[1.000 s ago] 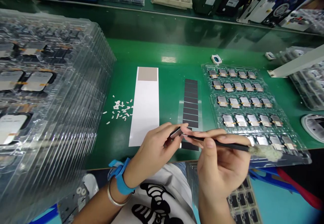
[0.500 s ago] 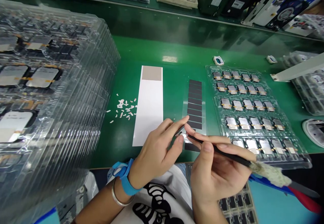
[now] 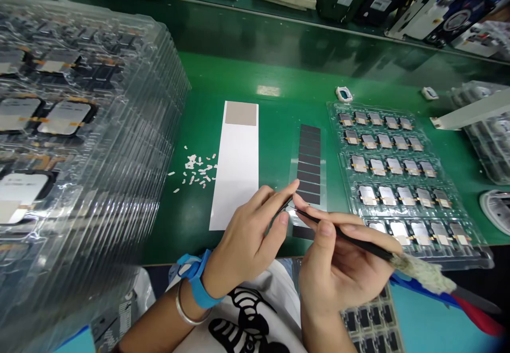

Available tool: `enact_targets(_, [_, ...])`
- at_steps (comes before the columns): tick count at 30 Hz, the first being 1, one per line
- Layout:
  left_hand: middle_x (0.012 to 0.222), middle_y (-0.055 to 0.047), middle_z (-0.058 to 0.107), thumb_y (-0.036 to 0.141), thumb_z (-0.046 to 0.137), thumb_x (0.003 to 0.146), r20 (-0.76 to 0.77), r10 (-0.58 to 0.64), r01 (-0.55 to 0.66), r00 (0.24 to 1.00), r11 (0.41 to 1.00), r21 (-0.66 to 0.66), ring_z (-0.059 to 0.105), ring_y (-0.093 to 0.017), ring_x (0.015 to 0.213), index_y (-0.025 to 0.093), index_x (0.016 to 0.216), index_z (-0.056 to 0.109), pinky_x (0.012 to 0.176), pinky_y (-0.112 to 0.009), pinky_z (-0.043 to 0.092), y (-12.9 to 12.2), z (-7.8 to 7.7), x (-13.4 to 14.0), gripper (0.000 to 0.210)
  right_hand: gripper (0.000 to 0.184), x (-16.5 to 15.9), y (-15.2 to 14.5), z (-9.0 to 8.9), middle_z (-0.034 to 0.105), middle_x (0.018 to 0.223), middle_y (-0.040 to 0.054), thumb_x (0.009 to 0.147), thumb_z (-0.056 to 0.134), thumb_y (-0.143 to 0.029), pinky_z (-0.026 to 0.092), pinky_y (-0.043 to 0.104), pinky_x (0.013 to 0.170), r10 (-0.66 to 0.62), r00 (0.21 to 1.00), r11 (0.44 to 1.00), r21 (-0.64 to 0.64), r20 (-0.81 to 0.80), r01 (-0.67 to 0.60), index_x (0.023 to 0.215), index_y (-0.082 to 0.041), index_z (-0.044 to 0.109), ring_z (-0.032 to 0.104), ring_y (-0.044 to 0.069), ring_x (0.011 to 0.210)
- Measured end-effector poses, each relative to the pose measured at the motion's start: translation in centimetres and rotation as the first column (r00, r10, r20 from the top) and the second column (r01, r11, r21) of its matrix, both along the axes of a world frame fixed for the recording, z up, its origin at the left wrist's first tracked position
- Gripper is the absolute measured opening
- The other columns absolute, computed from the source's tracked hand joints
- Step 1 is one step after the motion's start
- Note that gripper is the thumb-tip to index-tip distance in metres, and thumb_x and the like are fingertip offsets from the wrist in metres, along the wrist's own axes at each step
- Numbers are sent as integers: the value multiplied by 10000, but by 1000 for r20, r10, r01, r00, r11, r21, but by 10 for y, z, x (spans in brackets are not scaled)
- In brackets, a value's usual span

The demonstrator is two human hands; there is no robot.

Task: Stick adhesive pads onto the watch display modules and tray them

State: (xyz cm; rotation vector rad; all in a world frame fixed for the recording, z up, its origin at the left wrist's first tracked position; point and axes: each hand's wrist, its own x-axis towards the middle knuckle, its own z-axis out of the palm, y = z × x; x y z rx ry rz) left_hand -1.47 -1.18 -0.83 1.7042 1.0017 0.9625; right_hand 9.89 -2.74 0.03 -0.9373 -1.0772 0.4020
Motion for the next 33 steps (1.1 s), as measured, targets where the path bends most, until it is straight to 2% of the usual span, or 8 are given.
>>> enact_targets(11, [1001, -47, 580, 270, 356, 1068, -60, 45, -44, 997, 999, 23, 598, -162, 838, 232, 1511, 447, 695, -290, 475, 0, 0, 1, 453, 290, 2, -2, -5, 709, 910, 29, 883, 590, 28, 703, 395, 717, -22, 998, 999, -21, 65, 24, 1041, -192, 486, 750, 193, 838])
enact_targets(21, [1046, -65, 590, 272, 343, 1065, -32, 33, -33, 999, 999, 1, 607, -184, 878, 246, 1526, 422, 770, -328, 506, 2, -1, 1, 469, 300, 4, -1, -5, 695, 881, 24, 852, 592, 56, 691, 419, 772, 8, 995, 1000, 7, 102, -9, 1019, -176, 501, 743, 187, 816])
enact_targets(26, [1035, -64, 587, 278, 346, 1064, -18, 30, -30, 999, 999, 17, 605, -183, 874, 241, 1525, 425, 740, -317, 500, 0, -1, 0, 470, 290, 5, -1, -6, 693, 883, 19, 861, 596, 39, 694, 405, 735, -10, 991, 1000, -3, 133, 10, 1024, -184, 506, 745, 189, 812])
enact_targets(29, [1025, -60, 586, 294, 370, 1064, -40, 40, -39, 998, 999, 7, 600, -168, 838, 235, 1514, 441, 710, -300, 489, 0, 0, 0, 460, 260, 3, 0, -6, 689, 869, 14, 879, 603, 16, 691, 432, 782, 5, 995, 1000, 4, 99, -5, 1013, -183, 502, 745, 185, 805])
enact_targets(33, [924, -30, 577, 272, 382, 1062, -94, 78, -76, 992, 997, 31, 569, -143, 737, 231, 1452, 520, 670, -282, 467, 4, 0, 2, 415, 223, 6, 3, -2, 702, 885, 26, 916, 604, -25, 689, 328, 671, -17, 1000, 999, 36, -8, 17, 1028, -177, 486, 746, 165, 774])
